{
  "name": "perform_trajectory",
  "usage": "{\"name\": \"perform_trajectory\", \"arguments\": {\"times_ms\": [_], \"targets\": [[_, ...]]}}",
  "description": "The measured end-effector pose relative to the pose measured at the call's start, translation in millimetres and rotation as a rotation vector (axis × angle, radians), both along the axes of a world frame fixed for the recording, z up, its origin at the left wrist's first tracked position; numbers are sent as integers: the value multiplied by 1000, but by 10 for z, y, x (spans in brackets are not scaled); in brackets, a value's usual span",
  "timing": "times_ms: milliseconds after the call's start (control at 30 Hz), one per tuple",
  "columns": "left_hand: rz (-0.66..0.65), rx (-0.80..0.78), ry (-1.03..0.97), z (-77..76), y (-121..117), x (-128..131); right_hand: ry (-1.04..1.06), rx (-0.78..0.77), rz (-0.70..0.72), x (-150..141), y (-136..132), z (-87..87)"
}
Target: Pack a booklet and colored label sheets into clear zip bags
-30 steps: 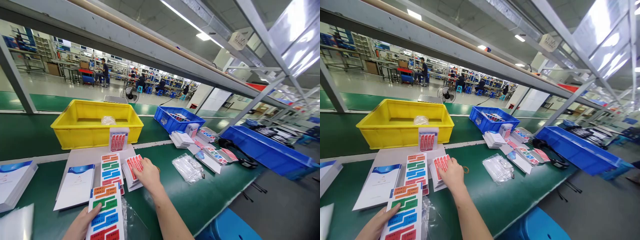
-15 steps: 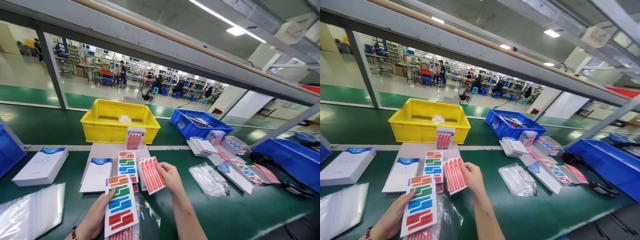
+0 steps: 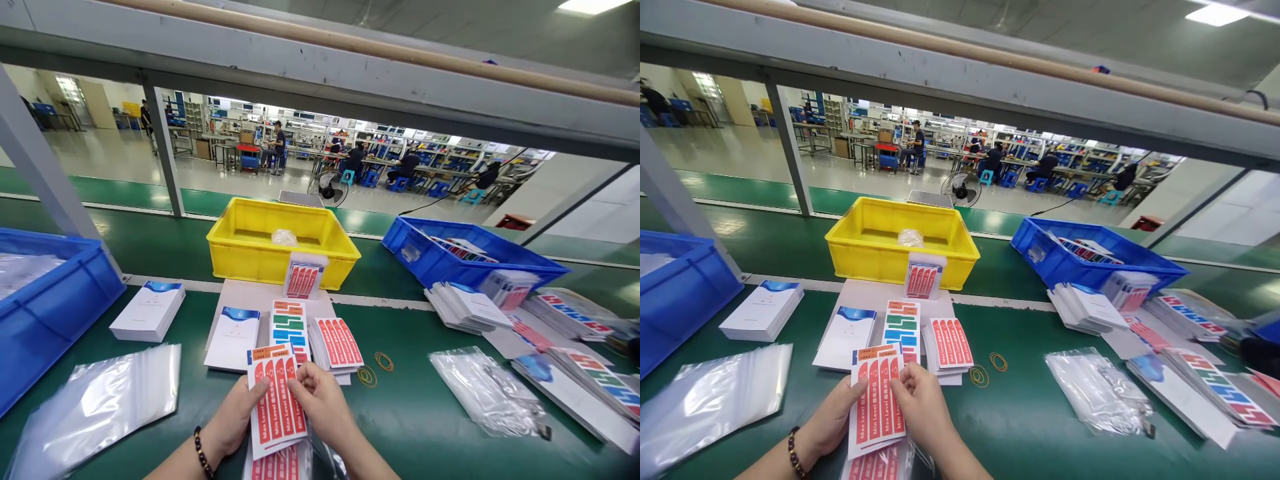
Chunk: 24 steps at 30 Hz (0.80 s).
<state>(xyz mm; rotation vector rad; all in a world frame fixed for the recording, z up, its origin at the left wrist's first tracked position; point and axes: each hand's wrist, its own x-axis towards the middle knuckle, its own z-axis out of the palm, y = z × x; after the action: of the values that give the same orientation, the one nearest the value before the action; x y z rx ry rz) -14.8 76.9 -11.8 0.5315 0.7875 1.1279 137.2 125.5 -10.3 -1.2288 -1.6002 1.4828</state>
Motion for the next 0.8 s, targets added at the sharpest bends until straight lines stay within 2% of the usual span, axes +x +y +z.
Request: {"name": "perform_trajectory", "arguments": {"times_ms": [200, 300, 367, 467, 533, 600, 667, 733, 800], "targets": [[-9, 24, 87, -29, 6, 3, -133, 134, 8, 26, 1, 12], [-18, 32, 94, -29, -7, 5, -125, 196, -104, 57, 40, 13], [-48, 30, 101, 3, -20, 7, 11, 152, -156, 78, 63, 35], [-120, 26, 157, 67, -31, 2, 253, -51, 23, 109, 94, 86], [-141, 88, 230, 93, -27, -14, 329, -128, 106, 144, 132, 114], [-126, 188, 366, 101, -17, -41, 365, -117, 2, 196, 196, 129], [-121, 255, 602, 101, -6, -74, 427, -89, -204, 253, 270, 134], [-167, 318, 856, 110, -2, -102, 504, -77, -369, 288, 326, 130], [-240, 425, 995, 132, -3, -120, 553, -70, -427, 285, 344, 119]]}}
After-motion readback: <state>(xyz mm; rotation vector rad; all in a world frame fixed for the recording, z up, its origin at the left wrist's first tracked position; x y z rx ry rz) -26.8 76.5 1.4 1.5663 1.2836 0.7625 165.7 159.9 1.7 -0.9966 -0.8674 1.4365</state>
